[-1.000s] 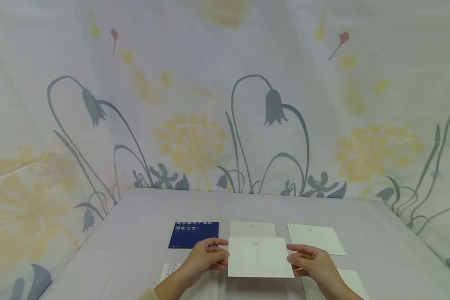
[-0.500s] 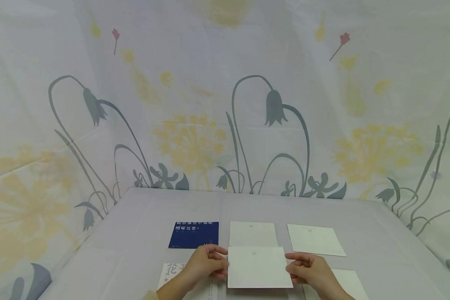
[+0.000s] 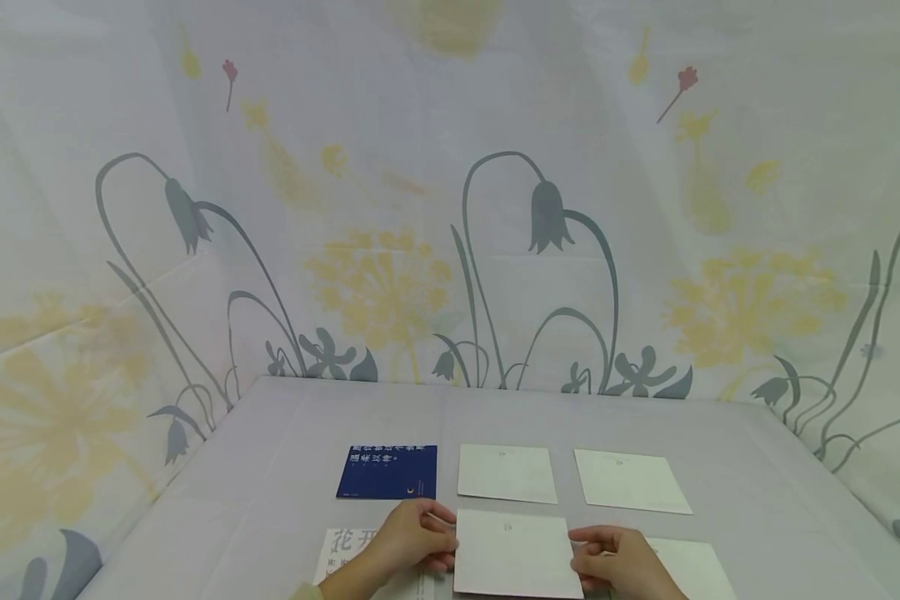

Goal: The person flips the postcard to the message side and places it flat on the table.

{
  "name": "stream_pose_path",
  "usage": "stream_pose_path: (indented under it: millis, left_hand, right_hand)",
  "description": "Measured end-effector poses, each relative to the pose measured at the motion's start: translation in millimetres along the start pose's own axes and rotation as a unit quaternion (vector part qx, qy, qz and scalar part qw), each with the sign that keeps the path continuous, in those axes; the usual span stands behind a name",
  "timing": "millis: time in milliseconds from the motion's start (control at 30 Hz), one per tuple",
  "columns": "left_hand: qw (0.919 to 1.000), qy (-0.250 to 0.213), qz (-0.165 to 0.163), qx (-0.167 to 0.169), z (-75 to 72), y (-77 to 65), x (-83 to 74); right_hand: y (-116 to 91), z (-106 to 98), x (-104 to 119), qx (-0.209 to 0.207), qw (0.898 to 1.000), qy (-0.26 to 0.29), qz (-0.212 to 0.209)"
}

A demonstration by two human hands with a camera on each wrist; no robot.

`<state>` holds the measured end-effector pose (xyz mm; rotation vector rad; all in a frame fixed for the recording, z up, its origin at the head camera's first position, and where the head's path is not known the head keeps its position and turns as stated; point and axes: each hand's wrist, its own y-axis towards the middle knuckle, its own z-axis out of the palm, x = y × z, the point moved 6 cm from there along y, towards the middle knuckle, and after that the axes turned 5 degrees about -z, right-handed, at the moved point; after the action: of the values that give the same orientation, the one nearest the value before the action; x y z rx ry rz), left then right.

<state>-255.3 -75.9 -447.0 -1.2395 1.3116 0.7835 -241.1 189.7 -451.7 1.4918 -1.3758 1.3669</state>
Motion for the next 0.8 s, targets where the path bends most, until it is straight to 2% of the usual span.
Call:
stream_pose_path:
  millis: [300,567,667,800]
  left_hand:
    - [0.9997,0.005,-0.021,0.014,2.0,-1.6,0.5]
    - [0.9985,0.029,-0.045,0.011,-0.4,-1.3,2.2]
    - [0.9987,0.031,-0.039,0.008,-3.0,-2.9,0.9]
    - [0.9997,0.021,-0.007,0.008,-7.8,-4.9,-2.2]
  right_hand:
    - [0,2,-3,0.022,1.000,-0.009,-0.004]
    - [-2,-1,-1,0.011,0.999,-0.033,-0.006]
    - [-2,-3,1,0.004,0.999,-0.053,-0.006]
    - [1,-7,7,0.005,0.996,-0.087,-0.031]
